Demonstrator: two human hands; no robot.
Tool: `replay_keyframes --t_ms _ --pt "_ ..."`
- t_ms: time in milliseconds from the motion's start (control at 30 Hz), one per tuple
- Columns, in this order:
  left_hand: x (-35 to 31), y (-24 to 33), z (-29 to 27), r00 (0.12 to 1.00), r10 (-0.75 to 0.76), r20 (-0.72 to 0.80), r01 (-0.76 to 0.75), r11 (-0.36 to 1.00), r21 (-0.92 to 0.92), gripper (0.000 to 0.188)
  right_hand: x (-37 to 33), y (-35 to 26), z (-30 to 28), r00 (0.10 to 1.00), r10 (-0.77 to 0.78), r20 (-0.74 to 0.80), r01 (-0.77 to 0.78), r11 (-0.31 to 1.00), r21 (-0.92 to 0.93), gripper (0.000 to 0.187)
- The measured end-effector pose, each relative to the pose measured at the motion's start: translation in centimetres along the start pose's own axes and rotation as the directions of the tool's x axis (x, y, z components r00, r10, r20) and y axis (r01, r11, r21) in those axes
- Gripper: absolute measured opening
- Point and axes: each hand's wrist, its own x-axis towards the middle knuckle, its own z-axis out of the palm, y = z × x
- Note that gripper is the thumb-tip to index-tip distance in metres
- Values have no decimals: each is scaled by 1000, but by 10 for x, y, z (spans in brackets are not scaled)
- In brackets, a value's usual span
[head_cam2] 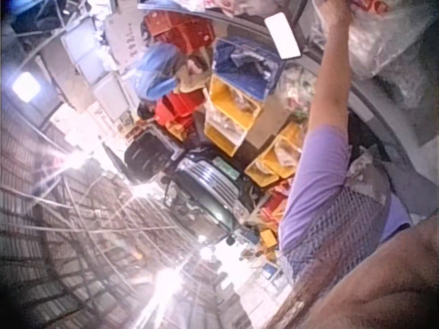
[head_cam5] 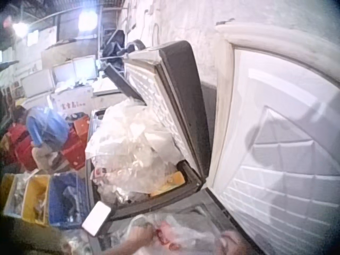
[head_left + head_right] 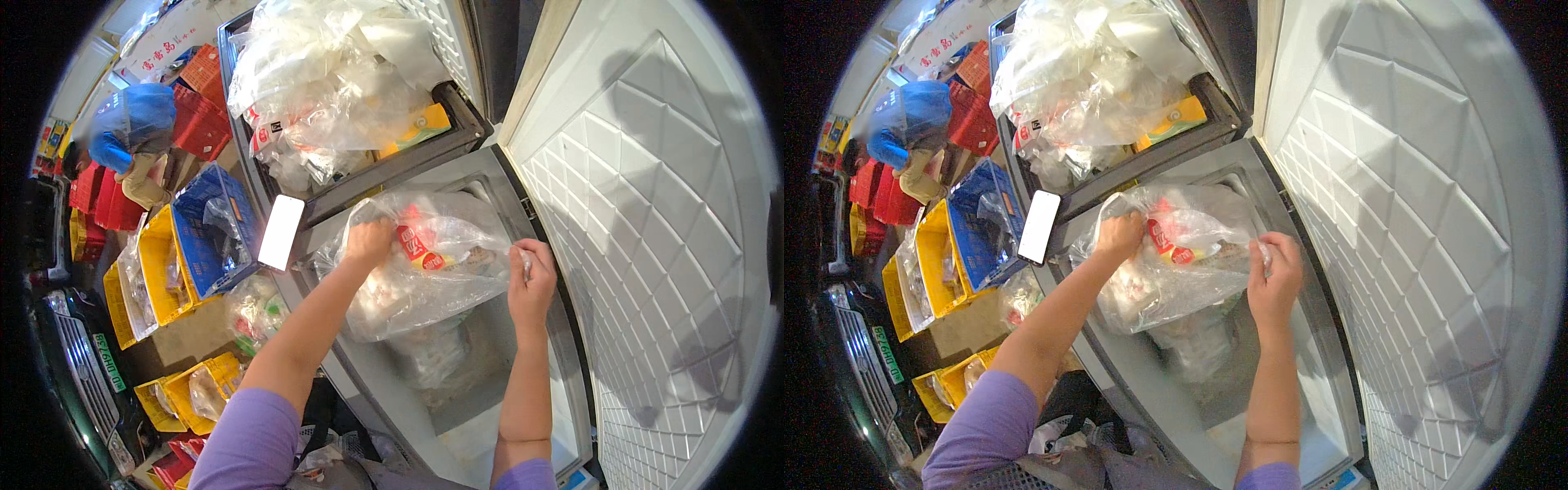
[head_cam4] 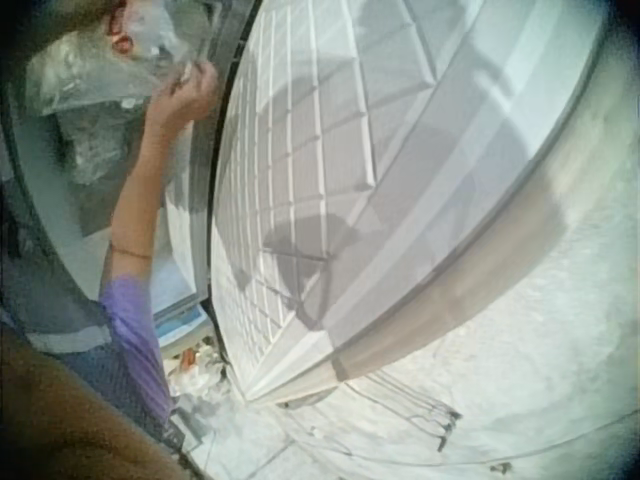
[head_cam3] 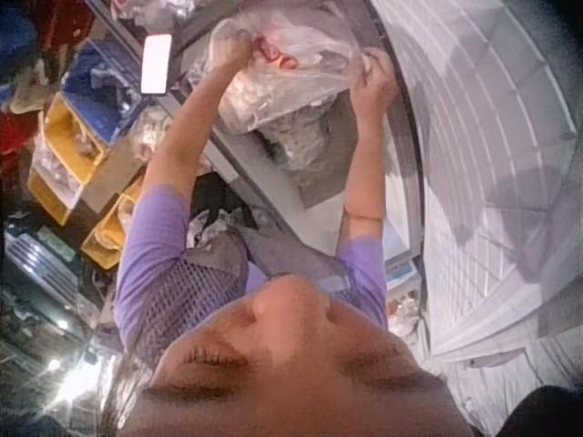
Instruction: The person repeatedly picks packaged frozen items from stacked red, yellow, and blue crates, places them into clear plastic bags, ties the bags, and puts them into an open chest freezer. The person also moves crates to access items and continues the cycle of bagging and storing.
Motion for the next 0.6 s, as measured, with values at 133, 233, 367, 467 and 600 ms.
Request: replay_keyframes --t_ms 133,233,367,467,600 --pt "-3 9 27 988 -157 -15 152 973 -172 23 -21 7 24 951 252 180 -300 896 329 23" --pt "-18 23 58 976 -68 206 114 968 -221 24 -31 6 44 934 323 150 -356 852 383 22" --pt "-33 44 80 997 22 74 0 955 -296 31 -24 8 40 916 401 -12 -345 803 486 22" --pt "-12 35 72 987 -68 143 108 950 -293 31 -14 13 16 908 411 -84 -329 822 465 22" --pt "35 4 66 986 -88 142 133 931 -341 31 1 14 7 959 270 -89 -210 885 416 24"
